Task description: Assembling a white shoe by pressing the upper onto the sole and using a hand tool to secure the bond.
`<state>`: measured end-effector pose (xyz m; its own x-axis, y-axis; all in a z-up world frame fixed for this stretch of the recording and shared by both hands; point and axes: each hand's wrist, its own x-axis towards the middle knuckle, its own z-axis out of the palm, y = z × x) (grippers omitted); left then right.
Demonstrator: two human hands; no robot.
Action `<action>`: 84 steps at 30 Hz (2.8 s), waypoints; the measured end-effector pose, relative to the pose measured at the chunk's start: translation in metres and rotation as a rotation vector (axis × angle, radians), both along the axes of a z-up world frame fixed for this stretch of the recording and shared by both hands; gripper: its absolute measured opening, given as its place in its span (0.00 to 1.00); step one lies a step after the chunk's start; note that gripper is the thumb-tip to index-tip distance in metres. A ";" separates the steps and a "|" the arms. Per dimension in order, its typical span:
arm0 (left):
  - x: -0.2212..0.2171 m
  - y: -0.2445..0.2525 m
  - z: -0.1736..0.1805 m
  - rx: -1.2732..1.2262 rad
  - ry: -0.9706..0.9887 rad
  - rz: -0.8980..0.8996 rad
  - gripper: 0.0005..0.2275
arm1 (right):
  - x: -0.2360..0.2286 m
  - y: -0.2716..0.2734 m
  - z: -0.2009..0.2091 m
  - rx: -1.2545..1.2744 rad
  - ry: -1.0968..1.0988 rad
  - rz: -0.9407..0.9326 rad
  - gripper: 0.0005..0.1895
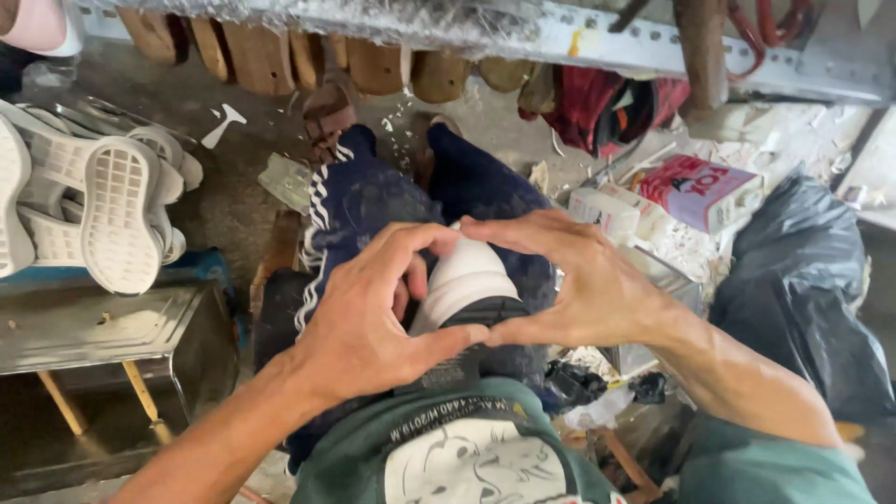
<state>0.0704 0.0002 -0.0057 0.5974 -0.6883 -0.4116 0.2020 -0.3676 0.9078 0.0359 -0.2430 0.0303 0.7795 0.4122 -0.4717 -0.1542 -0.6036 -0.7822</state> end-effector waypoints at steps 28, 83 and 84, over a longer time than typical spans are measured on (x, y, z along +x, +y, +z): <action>-0.082 0.000 0.016 -0.332 -0.557 0.025 0.24 | -0.080 0.046 -0.006 0.846 -0.232 -0.658 0.40; -0.144 0.112 -0.060 -0.118 -0.679 0.053 0.49 | -0.097 0.101 -0.038 -0.016 -0.641 0.311 0.29; -0.144 0.112 -0.060 -0.112 -0.686 0.062 0.50 | -0.096 0.100 -0.037 -0.039 -0.633 0.334 0.26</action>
<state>-0.0739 0.1122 -0.0660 0.7366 -0.6607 0.1446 -0.4131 -0.2703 0.8696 -0.0600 -0.1427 -0.0072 0.7435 0.6687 0.0098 0.5200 -0.5690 -0.6371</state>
